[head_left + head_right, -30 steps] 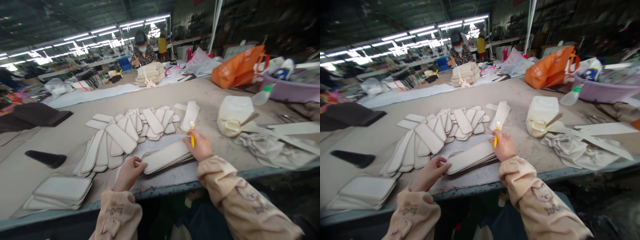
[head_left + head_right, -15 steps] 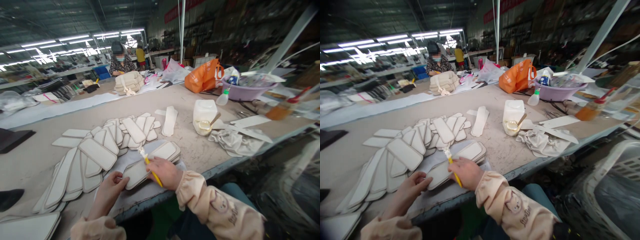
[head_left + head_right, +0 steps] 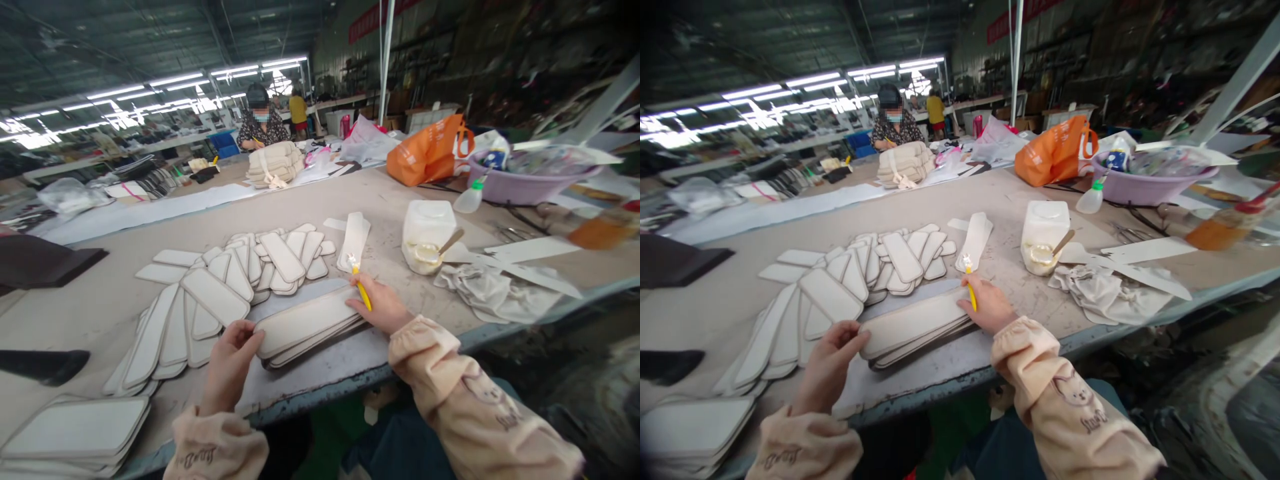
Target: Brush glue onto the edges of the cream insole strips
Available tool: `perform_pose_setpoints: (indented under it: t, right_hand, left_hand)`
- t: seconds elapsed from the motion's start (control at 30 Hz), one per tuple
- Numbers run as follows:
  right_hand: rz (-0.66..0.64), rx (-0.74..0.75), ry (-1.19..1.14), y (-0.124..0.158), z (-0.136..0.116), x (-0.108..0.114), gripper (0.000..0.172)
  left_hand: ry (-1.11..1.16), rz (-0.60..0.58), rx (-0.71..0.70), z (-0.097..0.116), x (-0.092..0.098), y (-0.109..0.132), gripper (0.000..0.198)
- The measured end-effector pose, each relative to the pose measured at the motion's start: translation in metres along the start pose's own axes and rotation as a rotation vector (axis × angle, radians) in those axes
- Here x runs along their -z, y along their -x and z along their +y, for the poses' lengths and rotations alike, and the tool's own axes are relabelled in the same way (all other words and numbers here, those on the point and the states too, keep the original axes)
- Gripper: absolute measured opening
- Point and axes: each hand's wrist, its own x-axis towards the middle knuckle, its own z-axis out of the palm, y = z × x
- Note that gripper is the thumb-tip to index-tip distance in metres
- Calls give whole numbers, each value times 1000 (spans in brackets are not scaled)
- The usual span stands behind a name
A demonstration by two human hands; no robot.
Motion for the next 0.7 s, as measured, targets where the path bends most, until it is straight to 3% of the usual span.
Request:
perform_pose_setpoints:
  t: [0.23,0.37,0.5,0.63,0.7]
  right_hand:
    - [123,22,-226,4,-2,1,34]
    - [204,58,-331,8,-5,-2,28]
    - [245,-11,-497,9,-8,-9,33]
    - [298,-44,-708,9,-16,-15,38]
    - [341,-53,-747,9,-21,-15,38]
  left_hand:
    - [689,163,4,18,-30,-10,28]
    - [856,170,2,18,-36,-20,19]
    - [972,242,25,19,-40,-27,5]
    - [1054,403,145,25,-46,-29,11]
    - [1091,421,202,29,-50,-26,15]
